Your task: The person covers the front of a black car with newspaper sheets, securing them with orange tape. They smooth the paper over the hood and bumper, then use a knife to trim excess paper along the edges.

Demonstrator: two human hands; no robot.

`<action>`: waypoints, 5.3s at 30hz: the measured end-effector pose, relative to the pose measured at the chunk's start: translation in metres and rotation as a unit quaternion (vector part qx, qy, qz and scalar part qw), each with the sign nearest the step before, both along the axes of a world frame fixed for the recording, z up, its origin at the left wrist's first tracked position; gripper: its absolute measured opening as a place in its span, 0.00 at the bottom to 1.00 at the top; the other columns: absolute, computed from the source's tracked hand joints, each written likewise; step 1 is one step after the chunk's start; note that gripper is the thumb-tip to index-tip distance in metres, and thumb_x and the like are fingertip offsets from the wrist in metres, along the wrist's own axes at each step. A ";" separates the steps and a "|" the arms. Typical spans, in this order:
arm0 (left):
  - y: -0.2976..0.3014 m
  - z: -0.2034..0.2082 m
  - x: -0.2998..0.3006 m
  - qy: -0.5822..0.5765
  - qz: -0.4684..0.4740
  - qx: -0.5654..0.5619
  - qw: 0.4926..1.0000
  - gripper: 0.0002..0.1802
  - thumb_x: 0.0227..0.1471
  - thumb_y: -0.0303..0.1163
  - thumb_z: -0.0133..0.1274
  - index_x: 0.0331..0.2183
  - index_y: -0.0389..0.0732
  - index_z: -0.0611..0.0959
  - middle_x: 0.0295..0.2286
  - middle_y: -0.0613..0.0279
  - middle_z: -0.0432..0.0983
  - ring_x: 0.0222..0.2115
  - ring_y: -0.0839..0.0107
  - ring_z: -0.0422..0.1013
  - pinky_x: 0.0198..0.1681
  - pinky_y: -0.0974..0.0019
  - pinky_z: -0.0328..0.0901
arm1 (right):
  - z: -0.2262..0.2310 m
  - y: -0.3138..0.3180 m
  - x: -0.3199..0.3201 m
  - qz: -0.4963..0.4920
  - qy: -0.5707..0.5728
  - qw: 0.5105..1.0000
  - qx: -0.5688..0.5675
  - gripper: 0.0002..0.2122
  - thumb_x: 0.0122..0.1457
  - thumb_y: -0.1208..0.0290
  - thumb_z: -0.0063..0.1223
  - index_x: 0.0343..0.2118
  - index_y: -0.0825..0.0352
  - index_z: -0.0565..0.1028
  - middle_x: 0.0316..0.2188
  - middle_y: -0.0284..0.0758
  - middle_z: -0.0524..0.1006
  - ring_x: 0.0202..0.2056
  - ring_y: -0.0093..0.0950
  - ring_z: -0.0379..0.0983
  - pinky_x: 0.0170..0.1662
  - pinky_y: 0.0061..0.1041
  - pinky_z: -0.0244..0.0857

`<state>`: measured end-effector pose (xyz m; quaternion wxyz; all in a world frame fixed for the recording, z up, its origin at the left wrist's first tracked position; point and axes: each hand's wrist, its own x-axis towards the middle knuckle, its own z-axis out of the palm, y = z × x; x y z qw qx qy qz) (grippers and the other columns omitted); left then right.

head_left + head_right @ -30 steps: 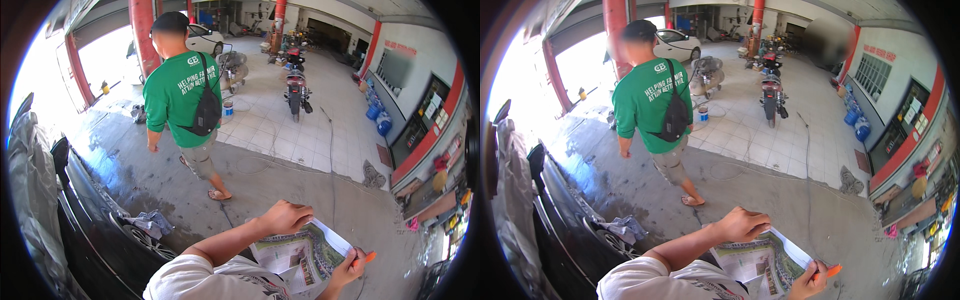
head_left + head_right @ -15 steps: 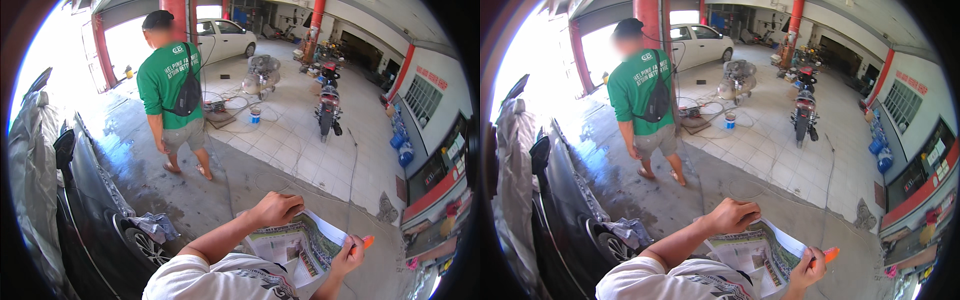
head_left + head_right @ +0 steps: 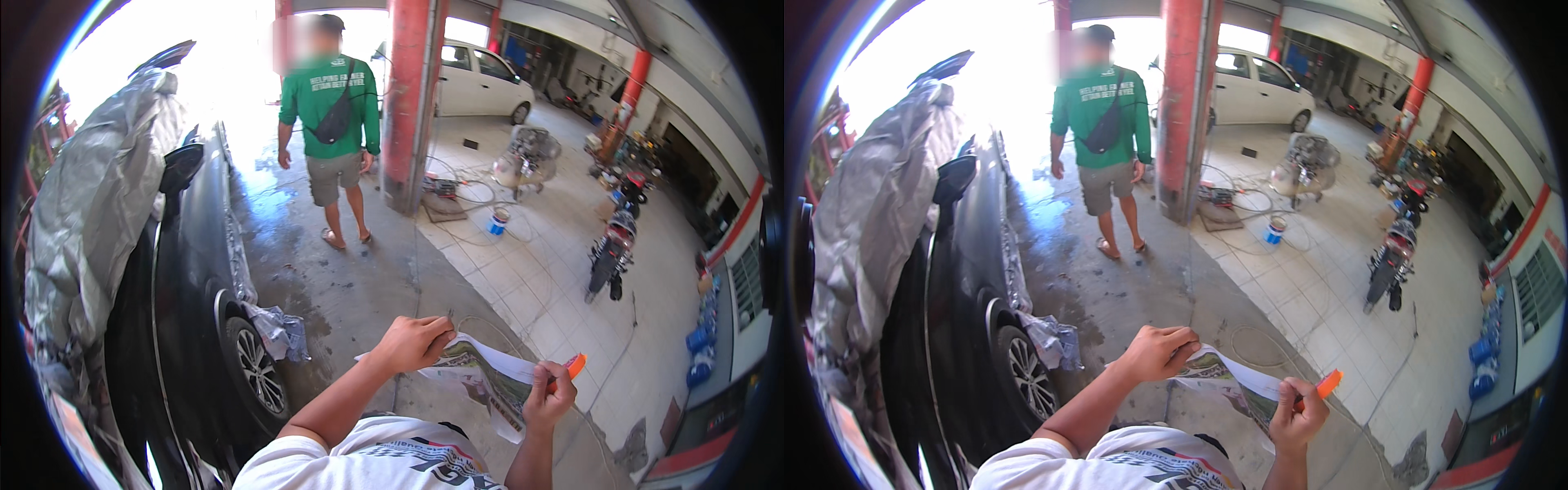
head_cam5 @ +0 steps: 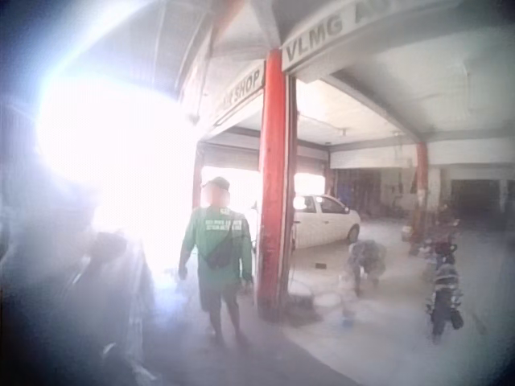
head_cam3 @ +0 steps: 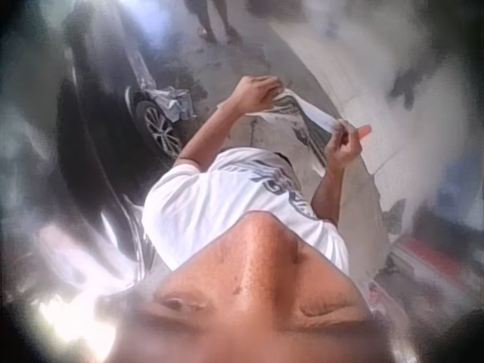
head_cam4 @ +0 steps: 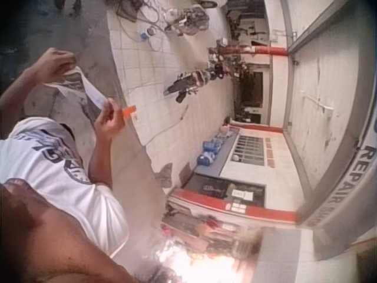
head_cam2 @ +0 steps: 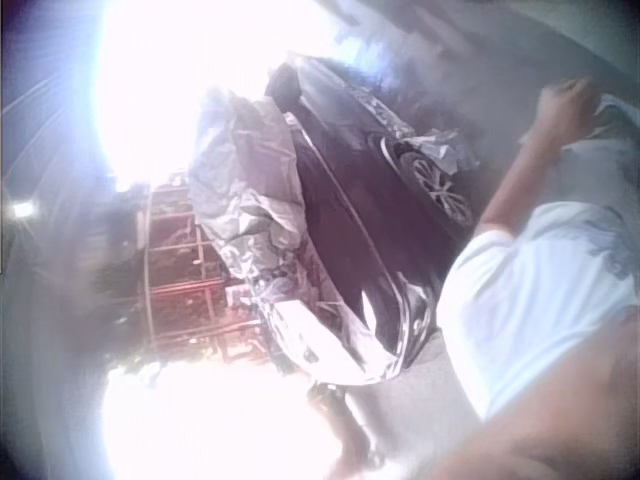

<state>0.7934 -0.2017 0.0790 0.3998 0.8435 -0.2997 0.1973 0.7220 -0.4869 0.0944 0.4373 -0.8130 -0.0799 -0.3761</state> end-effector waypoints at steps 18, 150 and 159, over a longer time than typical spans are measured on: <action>-0.032 0.040 -0.062 0.176 0.168 0.013 0.970 0.35 0.59 0.42 0.64 0.63 0.42 0.73 0.30 0.57 0.85 0.25 0.60 0.81 0.31 0.62 0.74 | -0.005 -0.053 0.057 0.216 -0.003 0.976 0.002 0.04 0.62 0.76 0.65 0.35 0.68 0.80 0.23 0.34 0.80 0.20 0.19 0.68 0.24 0.20 0.59; 0.295 -0.010 0.058 -0.009 0.138 -0.065 0.988 0.24 0.40 0.08 0.49 0.39 0.37 0.87 0.36 0.51 0.83 0.32 0.55 0.81 0.34 0.60 0.74 | -0.038 0.341 0.261 0.369 0.016 0.903 -0.220 0.10 0.58 0.70 0.69 0.42 0.63 0.83 0.42 0.38 0.79 0.39 0.32 0.76 0.43 0.29 0.72; 0.471 -0.030 0.234 0.043 0.177 -0.159 0.970 0.19 0.46 0.08 0.49 0.37 0.34 0.87 0.37 0.50 0.83 0.34 0.61 0.82 0.37 0.65 0.73 | -0.126 0.464 0.483 0.619 0.290 0.714 -0.147 0.10 0.59 0.70 0.68 0.42 0.66 0.83 0.41 0.39 0.80 0.45 0.35 0.76 0.45 0.37 0.72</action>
